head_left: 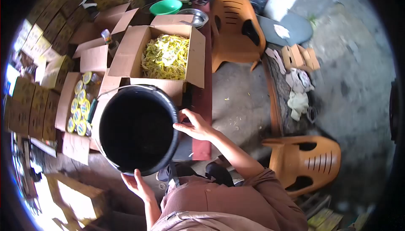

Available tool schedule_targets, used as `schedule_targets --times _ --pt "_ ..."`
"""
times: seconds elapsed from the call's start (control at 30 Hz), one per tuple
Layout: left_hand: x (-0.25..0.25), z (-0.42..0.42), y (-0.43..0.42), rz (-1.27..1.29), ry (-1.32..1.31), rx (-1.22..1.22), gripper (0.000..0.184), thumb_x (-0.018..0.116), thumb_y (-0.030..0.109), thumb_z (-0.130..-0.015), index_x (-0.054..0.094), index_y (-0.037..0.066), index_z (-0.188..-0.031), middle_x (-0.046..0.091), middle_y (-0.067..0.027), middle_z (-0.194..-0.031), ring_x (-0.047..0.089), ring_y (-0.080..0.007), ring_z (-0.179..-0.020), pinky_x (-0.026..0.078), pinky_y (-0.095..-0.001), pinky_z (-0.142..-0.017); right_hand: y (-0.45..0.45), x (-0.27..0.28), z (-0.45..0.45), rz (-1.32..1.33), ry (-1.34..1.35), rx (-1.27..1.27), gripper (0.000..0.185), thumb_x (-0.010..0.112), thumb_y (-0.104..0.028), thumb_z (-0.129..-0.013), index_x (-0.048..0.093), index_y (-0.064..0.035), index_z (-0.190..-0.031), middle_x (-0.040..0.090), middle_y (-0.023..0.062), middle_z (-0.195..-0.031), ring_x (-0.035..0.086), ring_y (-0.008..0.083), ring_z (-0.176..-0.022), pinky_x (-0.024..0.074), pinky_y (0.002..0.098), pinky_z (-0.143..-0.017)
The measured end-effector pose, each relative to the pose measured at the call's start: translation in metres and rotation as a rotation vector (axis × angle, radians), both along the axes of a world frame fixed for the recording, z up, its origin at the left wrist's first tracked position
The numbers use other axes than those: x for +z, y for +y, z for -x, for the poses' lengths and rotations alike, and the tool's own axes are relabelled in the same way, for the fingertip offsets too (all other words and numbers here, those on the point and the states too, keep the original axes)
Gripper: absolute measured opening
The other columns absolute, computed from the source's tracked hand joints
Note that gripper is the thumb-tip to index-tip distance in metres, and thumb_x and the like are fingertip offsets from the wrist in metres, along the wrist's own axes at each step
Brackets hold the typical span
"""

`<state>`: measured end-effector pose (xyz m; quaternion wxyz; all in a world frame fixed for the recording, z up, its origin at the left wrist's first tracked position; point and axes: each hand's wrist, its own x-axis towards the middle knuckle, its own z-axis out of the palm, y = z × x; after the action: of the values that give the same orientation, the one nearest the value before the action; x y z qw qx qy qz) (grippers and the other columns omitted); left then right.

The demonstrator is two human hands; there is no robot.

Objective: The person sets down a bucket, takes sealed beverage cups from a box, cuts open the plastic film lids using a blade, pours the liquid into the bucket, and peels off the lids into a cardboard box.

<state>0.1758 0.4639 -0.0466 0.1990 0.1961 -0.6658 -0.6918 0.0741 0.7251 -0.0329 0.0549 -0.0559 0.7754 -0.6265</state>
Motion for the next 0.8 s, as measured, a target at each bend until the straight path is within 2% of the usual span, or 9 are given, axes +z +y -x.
schedule_targets --times 0.03,0.1,0.2,0.3,0.5,0.57,0.63,0.7,0.8 --pt "0.004 -0.007 0.015 0.018 0.026 0.046 0.048 0.060 0.013 -0.081 0.041 0.006 -0.124 0.052 -0.0022 -0.109 0.047 -0.0111 -0.095 0.035 -0.0237 -0.078 0.011 -0.001 -0.004 -0.020 0.092 0.004 0.041 0.065 -0.026 -0.079 0.047 -0.0019 -0.107 0.056 0.0080 -0.080 0.056 0.0158 -0.077 0.0472 0.0285 -0.068" --pt "-0.004 -0.022 0.037 -0.095 -0.025 0.216 0.048 0.058 0.007 -0.081 0.038 0.002 -0.124 0.048 -0.0050 -0.116 0.045 -0.0139 -0.101 0.033 -0.0265 -0.090 0.040 -0.006 -0.013 0.037 0.106 -0.042 0.041 0.065 -0.022 -0.080 0.046 -0.0025 -0.110 0.057 0.0070 -0.081 0.057 0.0159 -0.077 0.0477 0.0303 -0.070" --pt "0.009 -0.032 0.086 -0.161 0.050 0.300 0.044 0.061 0.011 -0.082 0.041 0.005 -0.120 0.049 -0.0016 -0.110 0.046 -0.0108 -0.097 0.035 -0.0232 -0.084 0.088 0.012 -0.015 0.120 0.089 -0.071 0.032 0.058 -0.010 -0.083 0.047 -0.0008 -0.111 0.057 0.0080 -0.077 0.057 0.0141 -0.072 0.0489 0.0291 -0.069" --pt "0.011 -0.033 0.116 -0.088 0.040 0.404 0.042 0.060 0.011 -0.082 0.040 0.004 -0.118 0.049 -0.0016 -0.101 0.045 -0.0103 -0.089 0.036 -0.0231 -0.080 0.115 -0.006 -0.002 0.141 0.042 -0.024 0.026 0.051 -0.004 -0.084 0.048 0.0009 -0.110 0.056 0.0071 -0.072 0.056 0.0114 -0.067 0.0492 0.0262 -0.066" --pt "0.003 -0.041 0.151 0.050 -0.076 0.518 0.041 0.060 0.009 -0.081 0.039 -0.001 -0.115 0.048 -0.0041 -0.097 0.046 -0.0122 -0.086 0.037 -0.0243 -0.078 0.137 -0.007 0.019 0.028 -0.046 0.181 0.022 0.051 -0.003 -0.083 0.055 -0.0027 -0.105 0.053 -0.0001 -0.068 0.052 0.0058 -0.066 0.0431 0.0198 -0.061" --pt "0.007 -0.035 0.158 0.077 -0.096 0.541 0.041 0.060 0.008 -0.080 0.039 -0.001 -0.114 0.049 -0.0042 -0.096 0.047 -0.0124 -0.085 0.037 -0.0244 -0.079 0.148 -0.009 0.035 0.014 -0.027 0.235 0.027 0.051 -0.001 -0.081 0.053 -0.0033 -0.108 0.054 0.0008 -0.072 0.054 0.0067 -0.071 0.0446 0.0207 -0.064" --pt "0.011 -0.030 0.163 0.132 -0.145 0.590 0.042 0.060 0.007 -0.077 0.039 -0.001 -0.114 0.049 -0.0039 -0.094 0.047 -0.0119 -0.083 0.038 -0.0236 -0.076 0.153 -0.013 0.057 0.148 0.010 0.212 0.031 0.053 0.002 -0.078 0.053 -0.0025 -0.109 0.058 0.0065 -0.080 0.058 0.0122 -0.074 0.0481 0.0242 -0.067" --pt "0.012 -0.019 0.168 0.041 -0.103 0.628 0.044 0.060 0.006 -0.076 0.039 -0.001 -0.114 0.049 -0.0031 -0.092 0.047 -0.0107 -0.080 0.039 -0.0228 -0.073 0.163 -0.008 0.082 0.063 0.119 0.237 0.035 0.056 0.001 -0.077 0.052 -0.0024 -0.111 0.059 0.0082 -0.086 0.058 0.0137 -0.078 0.0499 0.0255 -0.070" --pt "0.012 -0.003 0.181 -0.106 -0.053 0.717 0.043 0.057 0.004 -0.076 0.039 -0.001 -0.114 0.049 -0.0027 -0.090 0.047 -0.0098 -0.077 0.039 -0.0224 -0.070 0.189 0.006 0.118 -0.015 0.031 0.319 0.033 0.059 -0.004 -0.078 0.053 -0.0013 -0.109 0.060 0.0086 -0.085 0.059 0.0131 -0.080 0.0501 0.0260 -0.069"
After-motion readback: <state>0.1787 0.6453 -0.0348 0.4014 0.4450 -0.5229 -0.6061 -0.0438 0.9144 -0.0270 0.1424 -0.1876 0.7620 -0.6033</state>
